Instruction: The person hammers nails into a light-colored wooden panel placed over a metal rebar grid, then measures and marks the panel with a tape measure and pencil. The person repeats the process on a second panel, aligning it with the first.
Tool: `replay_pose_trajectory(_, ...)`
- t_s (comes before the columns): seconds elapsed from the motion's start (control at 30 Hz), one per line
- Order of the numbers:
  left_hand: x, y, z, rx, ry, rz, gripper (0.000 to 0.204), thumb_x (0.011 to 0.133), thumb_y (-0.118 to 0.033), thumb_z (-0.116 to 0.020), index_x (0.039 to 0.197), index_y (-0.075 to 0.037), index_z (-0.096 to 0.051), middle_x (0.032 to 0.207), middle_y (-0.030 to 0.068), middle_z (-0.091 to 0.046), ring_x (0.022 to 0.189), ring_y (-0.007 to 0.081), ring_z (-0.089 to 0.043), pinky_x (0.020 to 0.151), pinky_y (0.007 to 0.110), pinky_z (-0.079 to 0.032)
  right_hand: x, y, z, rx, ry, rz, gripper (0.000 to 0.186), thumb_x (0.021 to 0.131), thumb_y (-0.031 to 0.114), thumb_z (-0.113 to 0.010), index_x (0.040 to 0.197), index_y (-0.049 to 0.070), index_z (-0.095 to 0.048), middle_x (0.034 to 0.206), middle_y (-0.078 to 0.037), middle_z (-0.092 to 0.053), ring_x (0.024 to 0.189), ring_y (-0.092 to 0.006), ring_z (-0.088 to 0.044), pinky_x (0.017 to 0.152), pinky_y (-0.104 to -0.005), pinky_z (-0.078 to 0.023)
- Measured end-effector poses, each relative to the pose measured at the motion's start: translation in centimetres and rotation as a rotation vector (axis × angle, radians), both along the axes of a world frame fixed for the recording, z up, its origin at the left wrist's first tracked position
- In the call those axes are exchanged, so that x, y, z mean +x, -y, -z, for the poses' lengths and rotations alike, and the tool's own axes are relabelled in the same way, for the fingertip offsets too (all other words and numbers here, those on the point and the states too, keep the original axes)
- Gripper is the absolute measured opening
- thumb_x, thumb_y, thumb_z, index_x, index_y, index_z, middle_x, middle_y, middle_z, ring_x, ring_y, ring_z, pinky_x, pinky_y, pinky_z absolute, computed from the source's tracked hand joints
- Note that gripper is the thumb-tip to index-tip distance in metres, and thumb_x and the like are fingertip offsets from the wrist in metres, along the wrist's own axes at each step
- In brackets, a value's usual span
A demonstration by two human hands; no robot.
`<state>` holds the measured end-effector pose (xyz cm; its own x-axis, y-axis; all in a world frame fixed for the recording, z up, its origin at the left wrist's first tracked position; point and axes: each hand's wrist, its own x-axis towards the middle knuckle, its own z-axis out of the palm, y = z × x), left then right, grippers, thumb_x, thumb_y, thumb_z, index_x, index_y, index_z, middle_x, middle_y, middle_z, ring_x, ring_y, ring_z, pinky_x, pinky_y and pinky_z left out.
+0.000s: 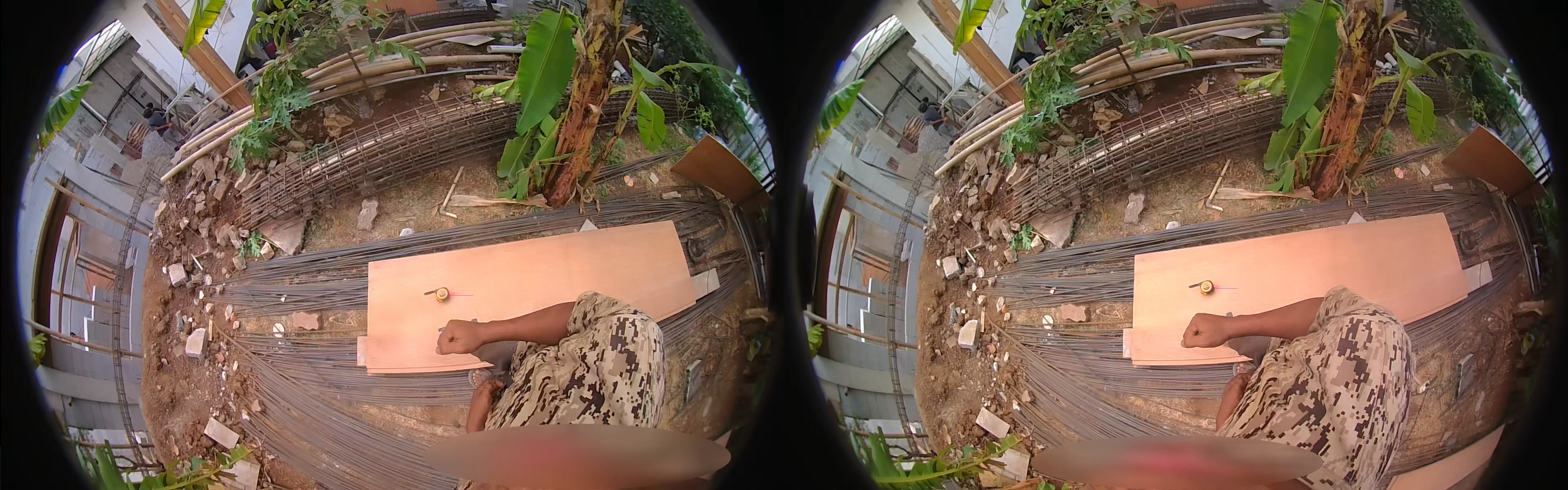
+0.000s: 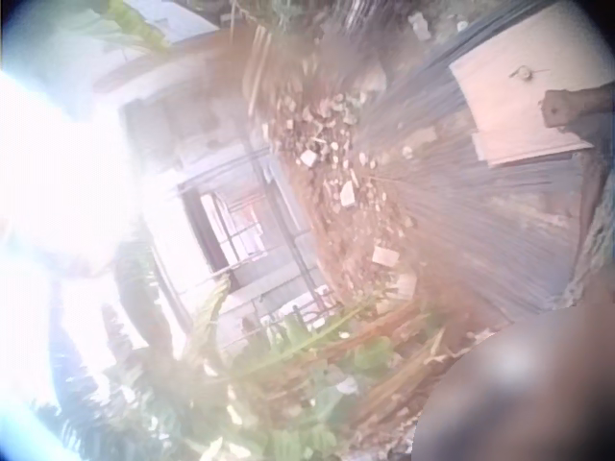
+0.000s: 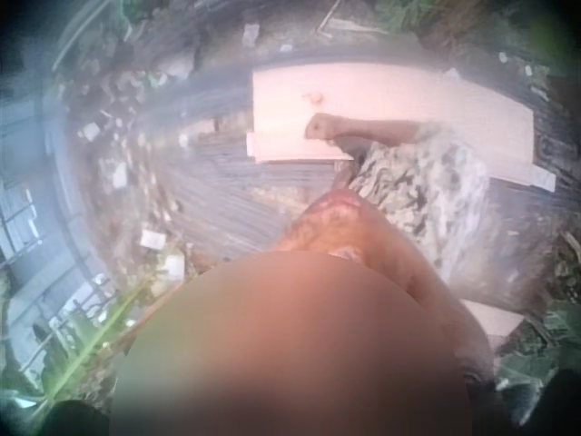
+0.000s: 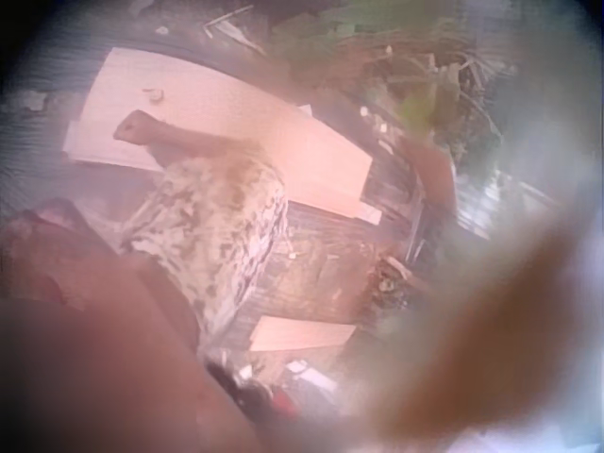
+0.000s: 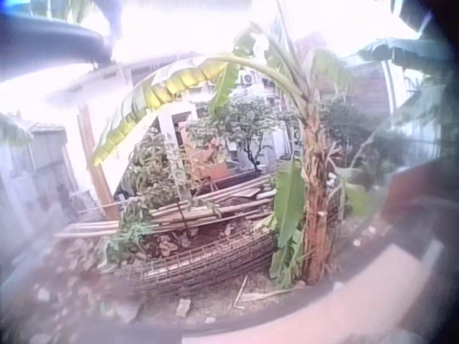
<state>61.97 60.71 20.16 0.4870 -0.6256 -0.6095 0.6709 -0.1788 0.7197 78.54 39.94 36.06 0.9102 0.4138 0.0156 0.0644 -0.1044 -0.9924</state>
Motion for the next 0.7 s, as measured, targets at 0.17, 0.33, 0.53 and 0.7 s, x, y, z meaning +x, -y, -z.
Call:
replay_pose_trajectory(0.17, -3.7, 0.8, -5.3, -0.011, 0.248, 0.221, 0.043, 0.104, -0.042, -0.059, 0.111, -0.001, -0.073, 0.106, 0.0046, -0.071, 0.096, 0.0147, -0.062, 0.092, 0.032, -0.048, -6.6, 0.5, -0.4, -0.106, -0.010, 0.184, 0.042, 0.095, 0.023, -0.061, 0.063, 0.000, -0.049, 0.055, -0.009, -0.045, 0.051, -0.0161, -0.041, 0.054, -0.0364, -0.037)
replay_pose_trajectory(0.33, -7.2, 0.2, -6.1, 0.147, 0.258, 0.517, 0.061, 0.101, -0.058, -0.052, 0.124, -0.004, -0.070, 0.123, 0.0129, -0.070, 0.116, 0.0243, -0.063, 0.102, 0.035, -0.045, -14.0, -1.5, -2.8, -0.106, -0.053, 0.237, 0.044, 0.094, 0.021, -0.060, 0.059, -0.001, -0.045, 0.051, -0.003, -0.038, 0.052, -0.0094, -0.034, 0.051, -0.0350, -0.034)
replay_pose_trajectory(0.53, -9.5, 0.8, -8.9, 0.223, 0.429, 0.614, 0.081, 0.098, -0.074, -0.034, 0.128, -0.007, -0.066, 0.129, 0.0195, -0.066, 0.124, 0.0377, -0.058, 0.104, 0.044, -0.044, -19.6, -6.3, -4.9, -0.088, -0.108, 0.037, 0.043, 0.096, 0.024, -0.058, 0.060, 0.001, -0.050, 0.052, -0.001, -0.042, 0.051, -0.0096, -0.039, 0.051, -0.0338, -0.035)
replay_pose_trajectory(0.7, -10.6, -0.2, -10.5, 0.077, 0.551, 0.858, 0.081, 0.101, -0.070, -0.028, 0.119, -0.001, -0.066, 0.119, 0.0250, -0.067, 0.117, 0.0436, -0.058, 0.100, 0.049, -0.044, -20.5, -8.4, -4.2, 0.002, -0.262, 0.054, 0.041, 0.096, 0.014, -0.057, 0.058, 0.003, -0.045, 0.056, 0.003, -0.041, 0.058, -0.0054, -0.035, 0.052, -0.0295, -0.032)
